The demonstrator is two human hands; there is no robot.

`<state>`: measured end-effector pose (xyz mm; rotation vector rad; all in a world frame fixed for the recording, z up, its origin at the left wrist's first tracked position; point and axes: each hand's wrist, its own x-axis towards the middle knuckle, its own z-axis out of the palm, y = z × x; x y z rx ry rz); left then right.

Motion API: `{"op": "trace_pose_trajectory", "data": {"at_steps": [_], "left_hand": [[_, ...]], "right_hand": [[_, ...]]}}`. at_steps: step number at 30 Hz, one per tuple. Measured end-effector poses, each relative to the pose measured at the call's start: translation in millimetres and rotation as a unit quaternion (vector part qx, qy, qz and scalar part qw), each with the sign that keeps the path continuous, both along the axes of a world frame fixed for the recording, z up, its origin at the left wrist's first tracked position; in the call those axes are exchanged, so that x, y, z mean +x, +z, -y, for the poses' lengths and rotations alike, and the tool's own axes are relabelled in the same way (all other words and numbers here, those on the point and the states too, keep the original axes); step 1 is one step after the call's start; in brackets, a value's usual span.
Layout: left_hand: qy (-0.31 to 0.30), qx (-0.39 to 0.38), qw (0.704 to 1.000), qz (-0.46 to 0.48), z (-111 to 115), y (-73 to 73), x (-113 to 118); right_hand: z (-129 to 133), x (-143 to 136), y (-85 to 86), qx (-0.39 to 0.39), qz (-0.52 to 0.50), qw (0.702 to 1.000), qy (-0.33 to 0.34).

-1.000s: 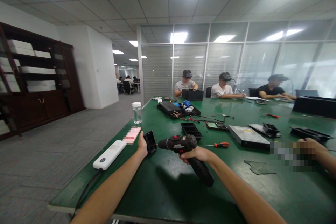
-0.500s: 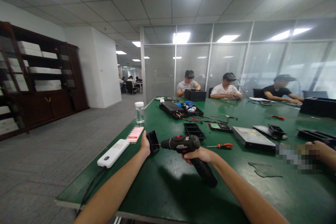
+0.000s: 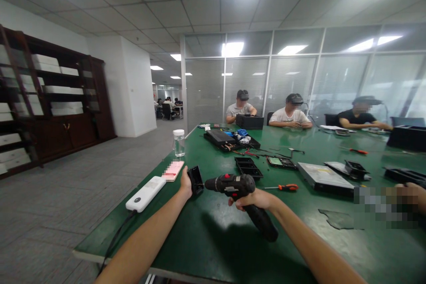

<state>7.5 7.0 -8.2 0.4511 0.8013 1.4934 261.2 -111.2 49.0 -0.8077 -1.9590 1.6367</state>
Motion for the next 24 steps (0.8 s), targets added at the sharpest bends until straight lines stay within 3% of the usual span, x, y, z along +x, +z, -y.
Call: {"op": "trace_pose_trajectory", "data": {"at_steps": [9,24], "left_hand": [[-0.001,-0.006,1.000,0.000,-7.4,-7.2,-1.8],[-0.002,0.001,1.000,0.007,-5.4,-5.5,-1.6]], "right_hand": [[-3.5,0.3,-4.7,-0.035,-0.014,0.999,-0.006],[-6.0,0.0,-7.9,-0.075,-0.058,0.995,-0.011]]}}
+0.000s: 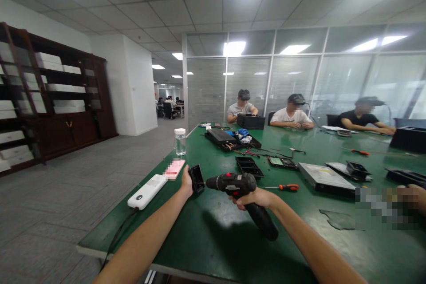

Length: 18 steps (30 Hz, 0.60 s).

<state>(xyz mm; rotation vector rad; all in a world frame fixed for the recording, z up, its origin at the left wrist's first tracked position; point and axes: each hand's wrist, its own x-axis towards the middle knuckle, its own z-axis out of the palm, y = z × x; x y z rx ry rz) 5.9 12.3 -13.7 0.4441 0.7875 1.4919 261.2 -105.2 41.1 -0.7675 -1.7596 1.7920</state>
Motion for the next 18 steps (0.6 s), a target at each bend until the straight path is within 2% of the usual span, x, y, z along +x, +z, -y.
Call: {"op": "trace_pose_trajectory", "data": {"at_steps": [11,18], "left_hand": [[0.000,-0.009,1.000,-0.017,1.2,1.0,0.1],[-0.006,0.000,1.000,-0.008,1.3,1.3,0.1]], "right_hand": [[-2.5,1.9,0.5,-0.036,-0.003,0.999,-0.004],[-1.8,-0.1,0.8,-0.027,0.006,1.000,-0.003]]}}
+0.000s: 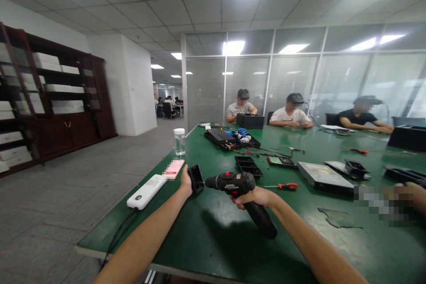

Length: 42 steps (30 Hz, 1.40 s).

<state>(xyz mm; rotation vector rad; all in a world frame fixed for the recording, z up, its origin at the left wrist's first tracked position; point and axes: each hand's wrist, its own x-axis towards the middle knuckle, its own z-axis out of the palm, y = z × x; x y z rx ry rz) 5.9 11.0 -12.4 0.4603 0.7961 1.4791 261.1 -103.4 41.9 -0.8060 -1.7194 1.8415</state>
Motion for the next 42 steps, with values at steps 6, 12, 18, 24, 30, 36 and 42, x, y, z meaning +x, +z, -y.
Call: {"op": "trace_pose_trajectory", "data": {"at_steps": [6,12,18,24,30,36,42], "left_hand": [[-0.001,-0.002,1.000,-0.001,-2,-1.3,-1],[-0.003,0.004,1.000,0.000,-1,-0.3,-1],[0.004,-0.020,1.000,0.012,1,2.0,0],[-0.005,-0.001,1.000,-0.007,2,1.8,0],[-0.010,-0.015,1.000,-0.007,3,2.4,0],[-0.007,-0.008,1.000,0.005,3,3.9,0],[-0.010,-0.003,1.000,0.006,5,5.1,0]], "right_hand": [[1,0,0.5,0.010,0.004,1.000,-0.006],[1,1,0.5,0.013,0.007,1.000,-0.004],[1,0,0.3,0.020,-0.002,1.000,0.003],[1,1,0.1,0.054,0.015,0.998,-0.028],[1,4,2.5,0.084,0.040,0.995,-0.029],[5,3,7.6,0.142,0.095,0.984,-0.047],[8,0,10.3,0.164,0.105,0.979,-0.060]]}}
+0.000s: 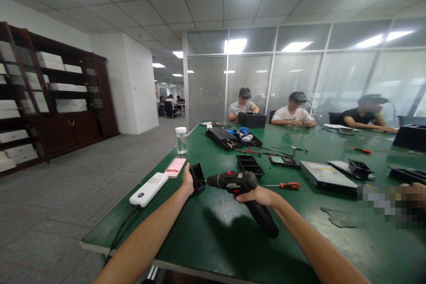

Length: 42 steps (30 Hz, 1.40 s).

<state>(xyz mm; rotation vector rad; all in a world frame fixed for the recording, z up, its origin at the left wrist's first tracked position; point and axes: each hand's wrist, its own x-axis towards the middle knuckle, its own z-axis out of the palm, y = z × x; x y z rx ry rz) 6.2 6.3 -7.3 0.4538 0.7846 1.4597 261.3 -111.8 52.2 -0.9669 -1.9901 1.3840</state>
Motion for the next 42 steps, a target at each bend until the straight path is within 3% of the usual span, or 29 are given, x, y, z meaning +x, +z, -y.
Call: {"op": "trace_pose_trajectory", "data": {"at_steps": [6,42], "left_hand": [[-0.004,0.004,1.000,-0.010,0.8,0.1,-0.2],[0.001,0.001,1.000,-0.012,-2.0,-2.2,-1.2]], "right_hand": [[-2.6,1.4,2.4,-0.011,-0.012,0.999,0.038],[-5.0,2.4,-4.2,-0.041,-0.051,0.997,0.032]]}}
